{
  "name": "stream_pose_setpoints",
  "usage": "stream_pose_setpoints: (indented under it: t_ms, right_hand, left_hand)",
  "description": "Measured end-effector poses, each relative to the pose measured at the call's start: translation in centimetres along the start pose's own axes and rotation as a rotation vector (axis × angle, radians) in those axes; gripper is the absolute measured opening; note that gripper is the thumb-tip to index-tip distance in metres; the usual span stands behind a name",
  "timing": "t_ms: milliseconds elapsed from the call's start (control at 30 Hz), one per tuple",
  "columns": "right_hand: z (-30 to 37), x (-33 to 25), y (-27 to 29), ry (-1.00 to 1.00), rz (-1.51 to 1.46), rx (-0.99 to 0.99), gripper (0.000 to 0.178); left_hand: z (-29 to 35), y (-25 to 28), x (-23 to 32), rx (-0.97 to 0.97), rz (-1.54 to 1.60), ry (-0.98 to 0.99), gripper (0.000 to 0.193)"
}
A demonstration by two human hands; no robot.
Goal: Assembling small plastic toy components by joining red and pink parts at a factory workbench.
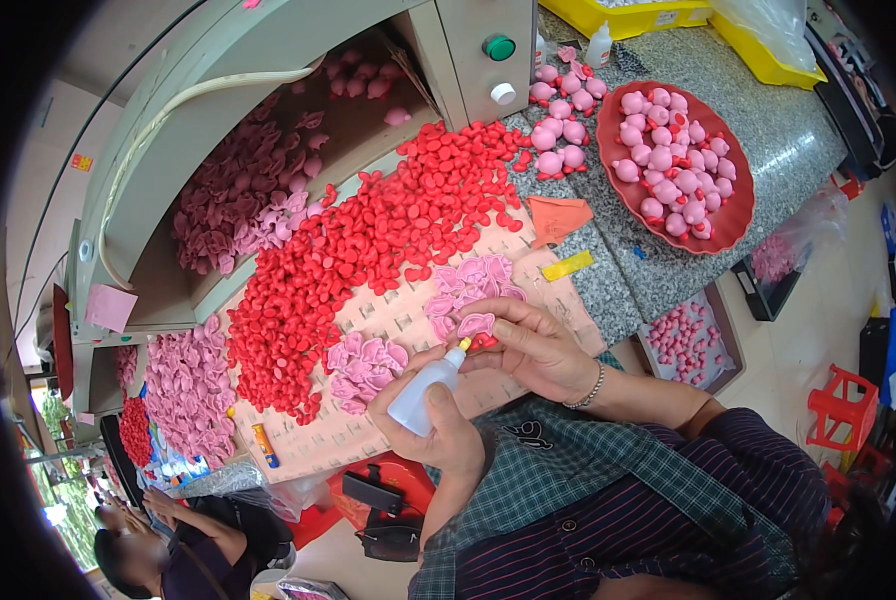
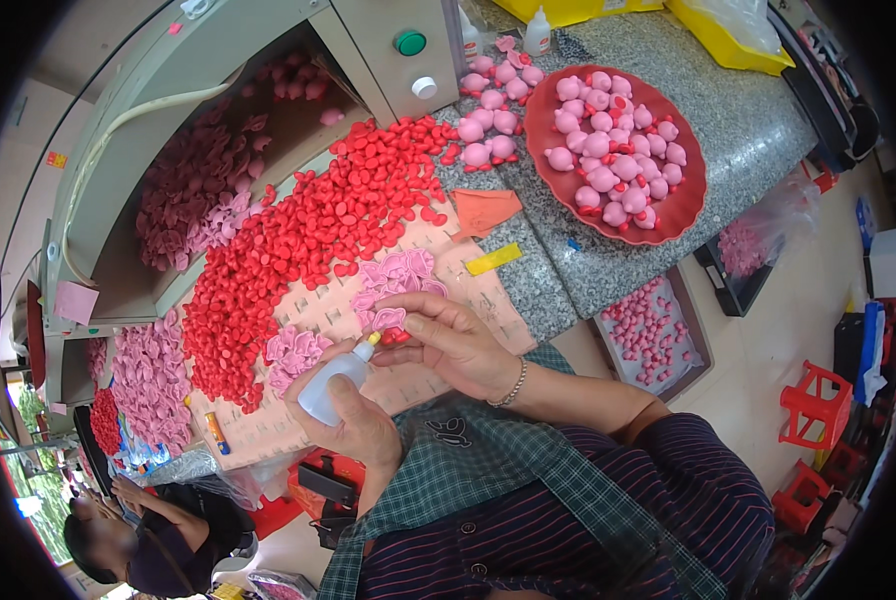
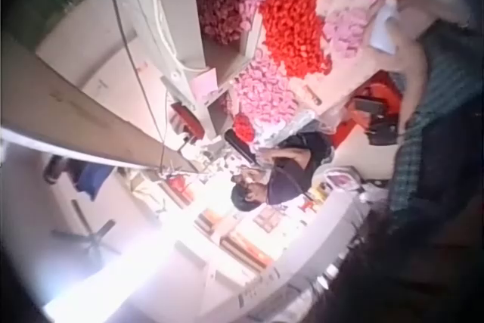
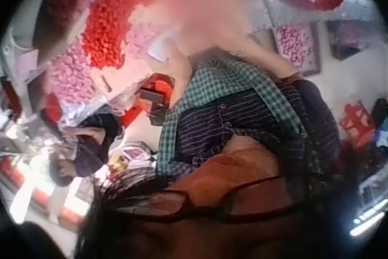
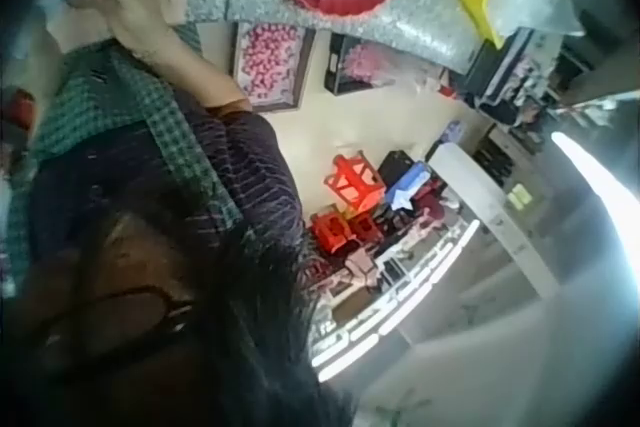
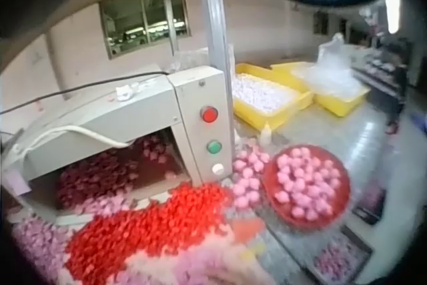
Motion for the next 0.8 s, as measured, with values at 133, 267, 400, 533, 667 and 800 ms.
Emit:
stream_pose_setpoints:
  t_ms: [133,267,400,533,667,800]
  right_hand:
    - [-0.03,0.0,-0.13,0.002,0.01,0.012,0.036]
    - [0.03,-0.09,-0.14,-0.013,0.016,0.012,0.036]
    - [0.05,-0.1,-0.16,-0.009,0.007,0.015,0.036]
    - [-0.09,-0.15,-0.35,0.007,0.011,-0.004,0.036]
    - [-0.11,-0.11,-0.2,-0.019,0.015,0.001,0.036]
    - [-0.1,-0.13,-0.19,-0.027,0.022,-0.01,0.035]
  left_hand:
    - [-0.15,0.05,0.09,-0.005,-0.011,0.0,0.024]
    - [-0.27,0.0,0.04,-0.017,-0.009,-0.013,0.023]
    - [-0.32,0.04,0.06,-0.033,0.001,0.003,0.023]
    - [-0.53,0.1,0.25,-0.044,-0.007,0.023,0.024]
    - [-0.76,0.27,0.34,-0.037,-0.016,0.072,0.024]
    - [-0.92,0.36,0.46,-0.04,-0.013,0.101,0.024]
Point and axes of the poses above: each hand's wrist, its own z-axis away from the middle knuckle, its own y-axis out of the back of the hand, x = y × z, the point moved 2 cm from there along -z, towards the middle knuckle, and after that the axes turned 10 degrees about -z, right-handed, at the moved point
